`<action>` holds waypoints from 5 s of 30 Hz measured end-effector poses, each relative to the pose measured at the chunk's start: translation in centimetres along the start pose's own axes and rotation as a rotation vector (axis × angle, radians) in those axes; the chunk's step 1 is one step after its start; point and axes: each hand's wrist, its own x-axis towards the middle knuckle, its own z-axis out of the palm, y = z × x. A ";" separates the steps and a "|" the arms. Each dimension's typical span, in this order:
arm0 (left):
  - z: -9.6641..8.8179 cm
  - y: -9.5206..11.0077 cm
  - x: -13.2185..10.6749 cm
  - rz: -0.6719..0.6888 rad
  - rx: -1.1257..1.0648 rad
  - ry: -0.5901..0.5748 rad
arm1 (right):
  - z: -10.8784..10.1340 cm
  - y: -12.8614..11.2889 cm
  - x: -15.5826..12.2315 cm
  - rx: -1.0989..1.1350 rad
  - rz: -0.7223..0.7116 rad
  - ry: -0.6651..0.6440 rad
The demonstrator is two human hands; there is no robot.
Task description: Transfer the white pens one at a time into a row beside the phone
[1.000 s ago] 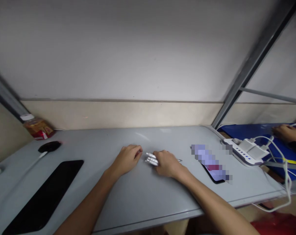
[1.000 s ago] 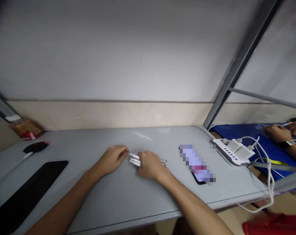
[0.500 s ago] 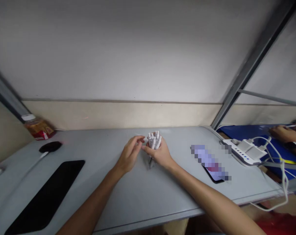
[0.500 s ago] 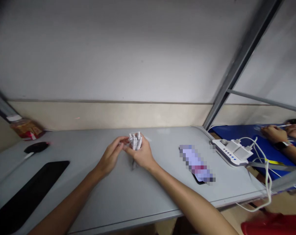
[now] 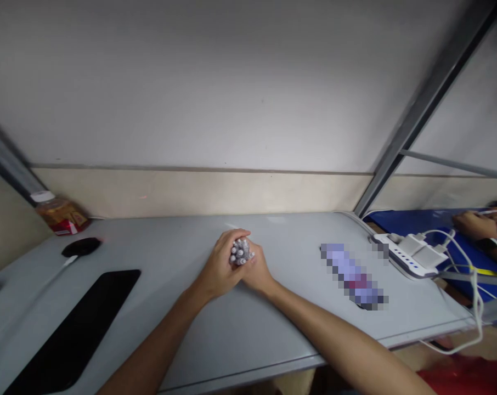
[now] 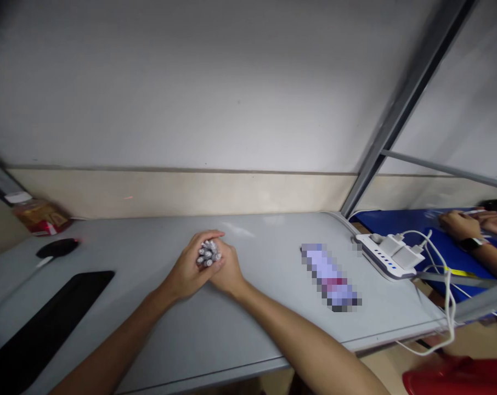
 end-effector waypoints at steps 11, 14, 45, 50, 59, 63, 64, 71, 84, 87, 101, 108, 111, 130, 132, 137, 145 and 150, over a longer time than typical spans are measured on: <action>-1.3 1.3 0.7 -0.198 -0.288 -0.059 | 0.5 -0.7 0.0 0.250 0.092 -0.137; -1.7 1.1 0.7 -0.298 -0.373 -0.105 | 0.5 -0.9 -0.2 0.349 0.186 -0.270; -1.3 -0.9 1.1 -0.530 -0.487 0.060 | -2.2 -0.8 0.4 -0.017 0.238 -0.246; -0.5 -2.0 0.7 -0.661 -0.572 0.066 | -2.2 -0.4 0.5 0.289 0.423 -0.361; -0.3 -3.1 0.8 -0.781 -0.517 0.086 | -2.5 0.1 0.7 0.353 0.604 -0.287; -0.1 -3.6 0.6 -0.801 -0.427 0.117 | -2.5 0.1 0.7 0.349 0.701 -0.207; -0.1 -3.7 0.6 -0.799 -0.405 0.114 | -2.5 0.1 0.7 0.356 0.724 -0.201; -0.5 -4.7 0.4 -0.748 -0.190 0.105 | -2.2 0.4 0.4 0.453 0.808 -0.133; -0.3 -6.6 0.4 -0.658 0.172 0.062 | -1.8 1.3 -0.1 -0.193 0.424 -0.265; -0.3 -6.8 0.2 -0.612 0.255 0.059 | -2.0 0.6 0.0 -0.228 0.410 -0.321; -0.8 -7.1 0.5 -0.710 0.471 0.010 | -1.8 -0.2 -0.3 -0.325 0.316 -0.357; -1.2 -7.9 1.1 -0.735 0.377 0.083 | -2.1 0.0 -0.1 -0.282 0.332 -0.345; -1.1 -7.8 1.0 -0.718 0.358 0.106 | -2.2 0.3 0.1 -0.308 0.349 -0.333; -0.1 -6.2 0.3 -0.620 0.411 -0.040 | -2.6 0.2 0.4 -0.492 0.340 -0.379; 0.0 -6.1 0.2 -0.569 0.440 -0.090 | -2.6 0.3 0.4 -0.470 0.368 -0.377; -0.1 -6.1 0.0 -0.535 0.501 -0.160 | -2.7 0.4 0.5 -0.401 0.432 -0.389; -0.2 -6.2 0.0 -0.532 0.511 -0.157 | -2.5 -0.5 0.4 -0.402 0.448 -0.407; -0.2 -6.0 -0.1 -0.539 0.497 -0.147 | -2.6 -0.7 0.3 -0.385 0.457 -0.406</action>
